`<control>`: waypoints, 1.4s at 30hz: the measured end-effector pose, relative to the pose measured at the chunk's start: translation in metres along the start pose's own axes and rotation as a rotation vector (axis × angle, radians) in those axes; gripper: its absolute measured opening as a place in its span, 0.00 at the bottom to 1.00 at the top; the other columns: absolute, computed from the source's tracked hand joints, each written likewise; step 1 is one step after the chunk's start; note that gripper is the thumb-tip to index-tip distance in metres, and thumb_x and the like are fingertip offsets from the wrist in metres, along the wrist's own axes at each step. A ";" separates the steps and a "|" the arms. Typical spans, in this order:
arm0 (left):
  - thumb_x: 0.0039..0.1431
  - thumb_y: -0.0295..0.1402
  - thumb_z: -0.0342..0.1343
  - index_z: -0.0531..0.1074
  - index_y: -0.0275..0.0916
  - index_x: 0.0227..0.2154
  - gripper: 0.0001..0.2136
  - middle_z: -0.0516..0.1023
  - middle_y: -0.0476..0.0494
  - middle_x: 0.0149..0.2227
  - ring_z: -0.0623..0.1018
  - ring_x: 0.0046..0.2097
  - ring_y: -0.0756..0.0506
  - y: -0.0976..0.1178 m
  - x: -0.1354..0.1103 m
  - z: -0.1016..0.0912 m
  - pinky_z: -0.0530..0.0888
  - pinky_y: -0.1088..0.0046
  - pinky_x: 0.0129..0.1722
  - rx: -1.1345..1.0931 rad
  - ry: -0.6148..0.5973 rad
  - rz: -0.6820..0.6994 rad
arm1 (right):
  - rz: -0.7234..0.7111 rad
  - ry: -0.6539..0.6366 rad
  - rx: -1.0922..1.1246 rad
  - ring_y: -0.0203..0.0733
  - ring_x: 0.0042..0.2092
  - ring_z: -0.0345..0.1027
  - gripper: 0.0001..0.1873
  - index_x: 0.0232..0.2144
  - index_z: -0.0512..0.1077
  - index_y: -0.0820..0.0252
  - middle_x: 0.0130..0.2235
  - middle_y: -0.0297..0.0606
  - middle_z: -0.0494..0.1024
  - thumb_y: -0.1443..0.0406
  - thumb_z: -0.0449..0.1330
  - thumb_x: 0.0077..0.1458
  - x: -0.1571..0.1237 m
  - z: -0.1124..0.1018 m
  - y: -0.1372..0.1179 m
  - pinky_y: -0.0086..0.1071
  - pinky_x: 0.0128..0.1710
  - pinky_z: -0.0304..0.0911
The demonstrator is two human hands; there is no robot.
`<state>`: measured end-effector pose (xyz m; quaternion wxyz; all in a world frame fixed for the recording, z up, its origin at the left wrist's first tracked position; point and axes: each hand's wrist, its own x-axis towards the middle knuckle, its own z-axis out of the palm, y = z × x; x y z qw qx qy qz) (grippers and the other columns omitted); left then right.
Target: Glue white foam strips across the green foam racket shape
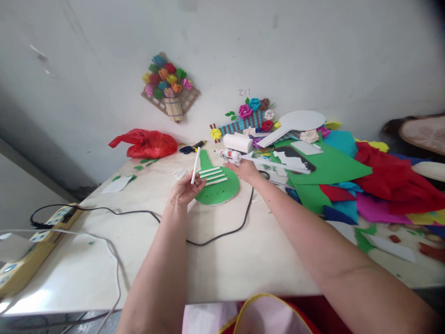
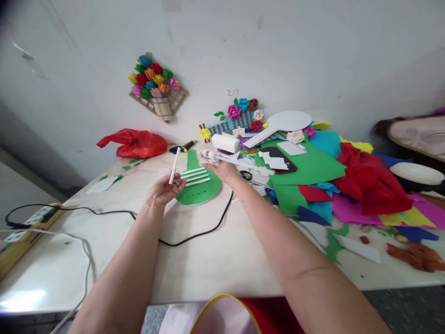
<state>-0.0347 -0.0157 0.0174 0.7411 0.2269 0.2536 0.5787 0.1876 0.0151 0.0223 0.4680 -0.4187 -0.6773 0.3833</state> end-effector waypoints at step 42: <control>0.50 0.21 0.49 0.68 0.31 0.22 0.05 0.65 0.48 0.23 0.66 0.25 0.54 -0.035 0.002 0.033 0.72 0.63 0.38 -0.066 -0.300 0.096 | -0.106 0.254 -0.949 0.49 0.48 0.62 0.26 0.55 0.54 0.65 0.49 0.50 0.68 0.64 0.49 0.54 0.002 0.022 0.005 0.38 0.44 0.58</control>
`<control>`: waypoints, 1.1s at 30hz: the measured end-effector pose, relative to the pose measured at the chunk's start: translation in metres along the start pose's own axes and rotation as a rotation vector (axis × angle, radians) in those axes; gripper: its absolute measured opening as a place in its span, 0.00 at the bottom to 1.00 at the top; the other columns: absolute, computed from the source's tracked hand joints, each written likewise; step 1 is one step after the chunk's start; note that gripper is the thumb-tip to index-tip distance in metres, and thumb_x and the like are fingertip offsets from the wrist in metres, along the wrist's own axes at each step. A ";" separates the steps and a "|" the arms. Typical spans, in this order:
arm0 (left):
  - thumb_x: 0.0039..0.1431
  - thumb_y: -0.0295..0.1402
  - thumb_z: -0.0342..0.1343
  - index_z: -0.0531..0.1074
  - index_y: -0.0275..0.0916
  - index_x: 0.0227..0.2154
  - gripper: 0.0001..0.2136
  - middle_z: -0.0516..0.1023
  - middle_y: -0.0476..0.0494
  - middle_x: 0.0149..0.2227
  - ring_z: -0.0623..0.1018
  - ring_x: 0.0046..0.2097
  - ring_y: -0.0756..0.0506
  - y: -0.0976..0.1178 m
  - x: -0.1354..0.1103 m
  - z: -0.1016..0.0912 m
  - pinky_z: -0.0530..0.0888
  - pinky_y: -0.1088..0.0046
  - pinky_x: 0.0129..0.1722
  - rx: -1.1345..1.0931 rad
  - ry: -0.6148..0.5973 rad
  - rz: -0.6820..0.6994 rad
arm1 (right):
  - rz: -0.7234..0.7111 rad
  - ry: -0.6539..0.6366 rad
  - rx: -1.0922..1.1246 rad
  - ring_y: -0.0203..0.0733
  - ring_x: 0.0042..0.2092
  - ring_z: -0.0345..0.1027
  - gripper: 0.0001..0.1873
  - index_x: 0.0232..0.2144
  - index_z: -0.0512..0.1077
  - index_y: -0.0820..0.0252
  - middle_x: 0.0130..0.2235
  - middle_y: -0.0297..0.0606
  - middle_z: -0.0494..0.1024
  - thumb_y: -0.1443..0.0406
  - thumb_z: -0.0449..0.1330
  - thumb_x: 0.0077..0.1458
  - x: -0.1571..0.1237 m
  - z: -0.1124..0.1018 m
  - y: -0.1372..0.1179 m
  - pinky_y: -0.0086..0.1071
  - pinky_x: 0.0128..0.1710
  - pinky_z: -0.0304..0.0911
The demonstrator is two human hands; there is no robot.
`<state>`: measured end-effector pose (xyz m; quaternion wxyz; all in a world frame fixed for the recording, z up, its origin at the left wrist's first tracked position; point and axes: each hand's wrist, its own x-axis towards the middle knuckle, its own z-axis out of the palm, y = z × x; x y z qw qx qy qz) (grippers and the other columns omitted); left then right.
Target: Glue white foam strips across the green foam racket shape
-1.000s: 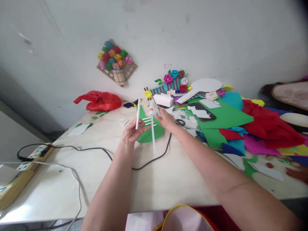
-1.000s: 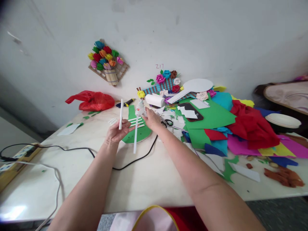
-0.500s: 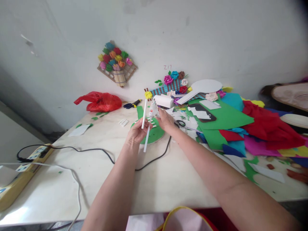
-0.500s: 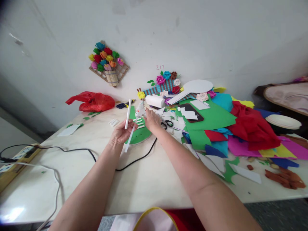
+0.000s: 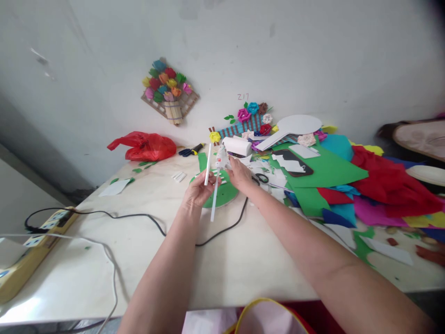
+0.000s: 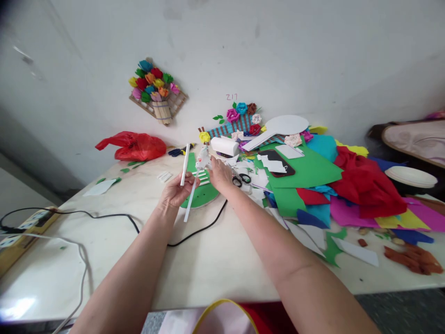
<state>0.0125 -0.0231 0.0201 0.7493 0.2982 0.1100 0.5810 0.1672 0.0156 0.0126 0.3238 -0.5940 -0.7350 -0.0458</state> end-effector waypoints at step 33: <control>0.55 0.22 0.47 0.69 0.32 0.28 0.06 0.67 0.47 0.22 0.67 0.22 0.55 0.022 -0.003 -0.030 0.73 0.77 0.26 -0.029 0.370 -0.072 | 0.068 -0.389 1.272 0.27 0.13 0.53 0.18 0.21 0.71 0.66 0.18 0.34 0.71 0.54 0.61 0.40 -0.010 -0.025 0.009 0.27 0.15 0.58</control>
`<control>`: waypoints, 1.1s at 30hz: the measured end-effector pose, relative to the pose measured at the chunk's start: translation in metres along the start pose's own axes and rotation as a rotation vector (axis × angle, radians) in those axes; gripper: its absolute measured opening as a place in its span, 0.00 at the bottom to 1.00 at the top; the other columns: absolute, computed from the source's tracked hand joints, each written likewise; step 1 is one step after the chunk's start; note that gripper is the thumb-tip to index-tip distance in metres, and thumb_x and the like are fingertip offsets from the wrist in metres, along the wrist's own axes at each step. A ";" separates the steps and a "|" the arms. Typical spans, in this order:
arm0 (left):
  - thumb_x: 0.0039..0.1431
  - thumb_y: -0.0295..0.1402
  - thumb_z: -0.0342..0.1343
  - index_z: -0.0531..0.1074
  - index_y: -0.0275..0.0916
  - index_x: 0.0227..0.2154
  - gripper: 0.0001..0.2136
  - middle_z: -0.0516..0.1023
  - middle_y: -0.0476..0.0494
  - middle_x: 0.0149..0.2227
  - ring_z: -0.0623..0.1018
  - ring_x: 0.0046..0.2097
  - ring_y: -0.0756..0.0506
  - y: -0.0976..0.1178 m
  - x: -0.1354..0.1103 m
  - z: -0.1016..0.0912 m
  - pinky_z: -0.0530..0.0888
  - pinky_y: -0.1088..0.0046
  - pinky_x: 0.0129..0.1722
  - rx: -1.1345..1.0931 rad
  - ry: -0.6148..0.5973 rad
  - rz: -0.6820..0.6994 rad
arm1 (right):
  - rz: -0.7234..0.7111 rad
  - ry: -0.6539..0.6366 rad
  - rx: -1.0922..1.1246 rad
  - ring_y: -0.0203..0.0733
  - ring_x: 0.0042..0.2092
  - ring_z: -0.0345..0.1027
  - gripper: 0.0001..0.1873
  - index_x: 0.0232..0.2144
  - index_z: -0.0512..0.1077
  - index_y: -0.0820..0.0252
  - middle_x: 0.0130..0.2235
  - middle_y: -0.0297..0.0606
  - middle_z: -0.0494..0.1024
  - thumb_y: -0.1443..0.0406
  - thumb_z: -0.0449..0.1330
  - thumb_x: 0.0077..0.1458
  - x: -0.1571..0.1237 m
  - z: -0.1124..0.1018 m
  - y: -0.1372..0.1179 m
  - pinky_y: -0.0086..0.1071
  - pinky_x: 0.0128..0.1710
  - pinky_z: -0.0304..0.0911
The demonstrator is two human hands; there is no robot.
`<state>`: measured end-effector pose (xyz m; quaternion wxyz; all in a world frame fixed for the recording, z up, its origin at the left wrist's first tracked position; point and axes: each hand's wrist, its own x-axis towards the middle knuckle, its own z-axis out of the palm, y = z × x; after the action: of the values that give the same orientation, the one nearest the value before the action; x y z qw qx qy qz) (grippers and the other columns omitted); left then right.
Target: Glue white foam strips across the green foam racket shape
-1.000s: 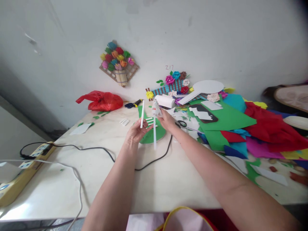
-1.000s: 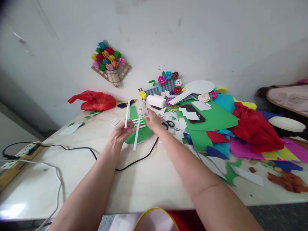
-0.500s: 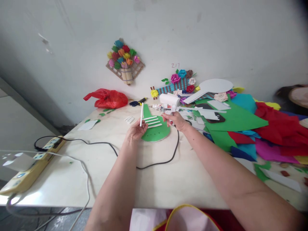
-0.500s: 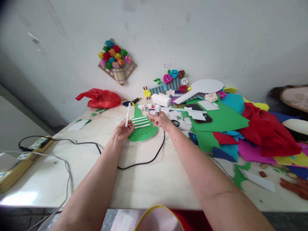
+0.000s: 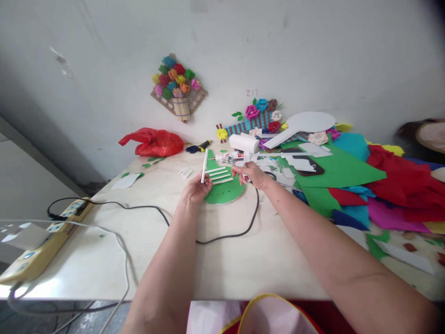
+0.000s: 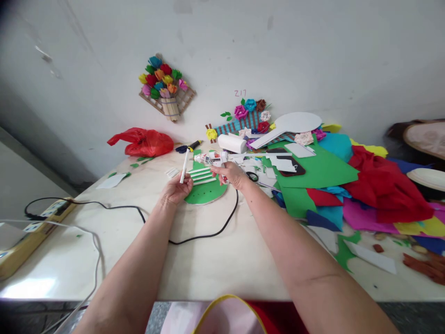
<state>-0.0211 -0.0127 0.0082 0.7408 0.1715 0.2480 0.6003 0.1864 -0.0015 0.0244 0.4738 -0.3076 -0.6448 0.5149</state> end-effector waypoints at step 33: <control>0.39 0.24 0.62 0.76 0.44 0.18 0.06 0.70 0.46 0.22 0.64 0.29 0.48 -0.024 0.003 0.019 0.60 0.78 0.32 1.177 -0.106 0.883 | 0.050 0.598 0.356 0.25 0.14 0.53 0.15 0.24 0.63 0.60 0.18 0.26 0.70 0.66 0.66 0.33 0.021 0.008 0.007 0.23 0.14 0.56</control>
<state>0.0096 -0.0139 0.0097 0.2265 0.6533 0.4009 0.6010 0.1712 0.0156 0.0240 0.6751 -0.3730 -0.3697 0.5181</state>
